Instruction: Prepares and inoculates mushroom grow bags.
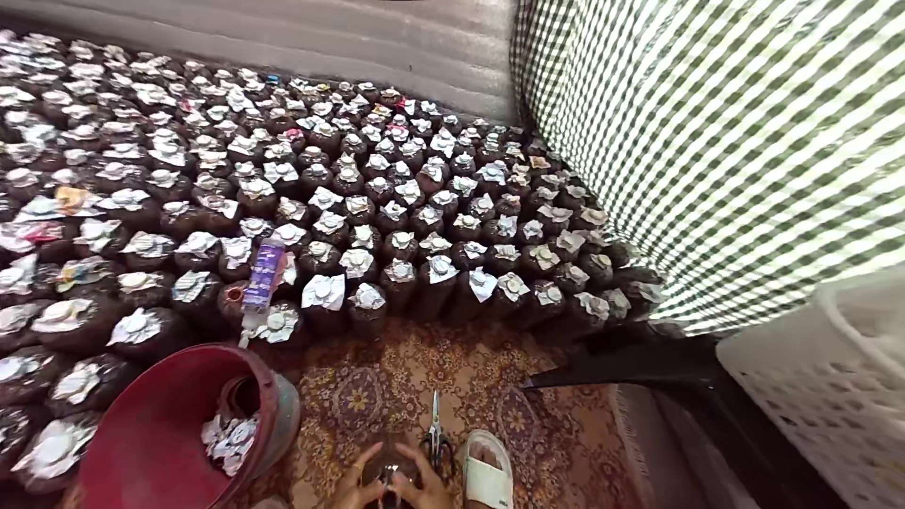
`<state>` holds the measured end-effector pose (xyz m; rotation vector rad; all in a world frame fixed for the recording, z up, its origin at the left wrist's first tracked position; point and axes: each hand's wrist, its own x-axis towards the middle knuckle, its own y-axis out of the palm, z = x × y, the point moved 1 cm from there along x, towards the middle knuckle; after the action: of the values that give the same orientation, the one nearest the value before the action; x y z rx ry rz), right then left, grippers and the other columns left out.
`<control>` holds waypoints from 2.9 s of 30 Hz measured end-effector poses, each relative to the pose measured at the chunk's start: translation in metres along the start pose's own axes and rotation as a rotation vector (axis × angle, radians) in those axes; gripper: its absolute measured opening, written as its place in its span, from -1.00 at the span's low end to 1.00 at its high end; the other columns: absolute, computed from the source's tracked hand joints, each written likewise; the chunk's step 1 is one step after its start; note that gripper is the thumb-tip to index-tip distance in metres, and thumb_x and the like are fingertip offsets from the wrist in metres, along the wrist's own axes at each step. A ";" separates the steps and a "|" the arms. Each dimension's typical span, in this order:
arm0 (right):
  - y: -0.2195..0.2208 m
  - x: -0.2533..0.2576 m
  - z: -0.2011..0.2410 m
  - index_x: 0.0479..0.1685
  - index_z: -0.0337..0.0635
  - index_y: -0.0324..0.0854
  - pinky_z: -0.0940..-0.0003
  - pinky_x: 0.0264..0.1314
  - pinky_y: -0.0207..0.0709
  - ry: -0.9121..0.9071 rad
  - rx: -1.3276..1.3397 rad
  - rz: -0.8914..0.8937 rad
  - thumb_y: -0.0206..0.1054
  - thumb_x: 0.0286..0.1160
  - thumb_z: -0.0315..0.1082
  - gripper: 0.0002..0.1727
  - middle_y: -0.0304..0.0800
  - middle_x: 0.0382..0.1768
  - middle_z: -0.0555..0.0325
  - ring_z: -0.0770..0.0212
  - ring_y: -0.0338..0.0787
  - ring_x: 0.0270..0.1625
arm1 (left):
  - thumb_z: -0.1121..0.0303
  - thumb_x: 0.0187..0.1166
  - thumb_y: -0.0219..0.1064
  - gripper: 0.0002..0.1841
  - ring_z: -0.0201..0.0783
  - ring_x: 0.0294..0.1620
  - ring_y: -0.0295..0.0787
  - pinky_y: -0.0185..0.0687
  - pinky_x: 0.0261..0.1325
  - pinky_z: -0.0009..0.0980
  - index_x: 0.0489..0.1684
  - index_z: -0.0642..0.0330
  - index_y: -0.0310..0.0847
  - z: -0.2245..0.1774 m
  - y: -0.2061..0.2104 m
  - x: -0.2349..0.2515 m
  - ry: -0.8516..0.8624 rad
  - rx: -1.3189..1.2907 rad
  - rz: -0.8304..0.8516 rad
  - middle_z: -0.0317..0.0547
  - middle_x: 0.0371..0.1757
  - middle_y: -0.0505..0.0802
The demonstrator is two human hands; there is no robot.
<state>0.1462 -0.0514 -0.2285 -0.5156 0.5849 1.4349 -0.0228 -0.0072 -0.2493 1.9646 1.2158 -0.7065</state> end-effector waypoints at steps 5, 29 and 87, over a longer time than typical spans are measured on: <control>0.016 0.014 0.000 0.47 -0.22 0.62 -0.09 0.63 0.38 -0.023 -0.119 -0.167 0.45 0.50 -0.26 -0.47 0.50 0.51 -0.33 -0.19 0.49 0.58 | 0.62 0.51 0.23 -0.45 -0.01 0.12 0.79 0.73 0.07 -0.02 0.58 0.20 0.50 0.004 -0.007 0.009 0.077 -0.010 -0.178 0.21 0.33 0.75; -0.008 0.012 -0.007 0.82 -0.05 0.22 -0.04 0.41 0.68 -0.087 0.140 -0.031 0.42 0.51 -0.37 -0.20 0.42 0.67 -0.12 -0.01 0.66 0.51 | 0.60 0.46 0.36 -0.03 0.11 0.41 0.69 0.78 0.25 0.05 0.92 -0.09 -0.13 0.012 0.004 -0.004 0.184 -0.284 -0.024 0.17 0.70 0.45; 0.033 -0.005 0.100 0.09 -0.25 0.72 -0.27 0.17 0.59 -0.315 -1.567 -0.086 0.05 0.57 0.30 -0.27 0.88 -0.06 -0.22 -0.25 0.86 0.11 | 0.60 0.33 0.36 -0.52 -0.19 0.58 0.61 0.52 0.59 -0.22 0.29 0.13 0.79 -0.016 0.029 -0.021 0.800 0.634 -0.506 -0.13 0.61 0.66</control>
<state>0.1196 0.0119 -0.1487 -1.4341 -0.9551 1.6253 -0.0041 -0.0146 -0.2160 2.6124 2.2347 -0.5968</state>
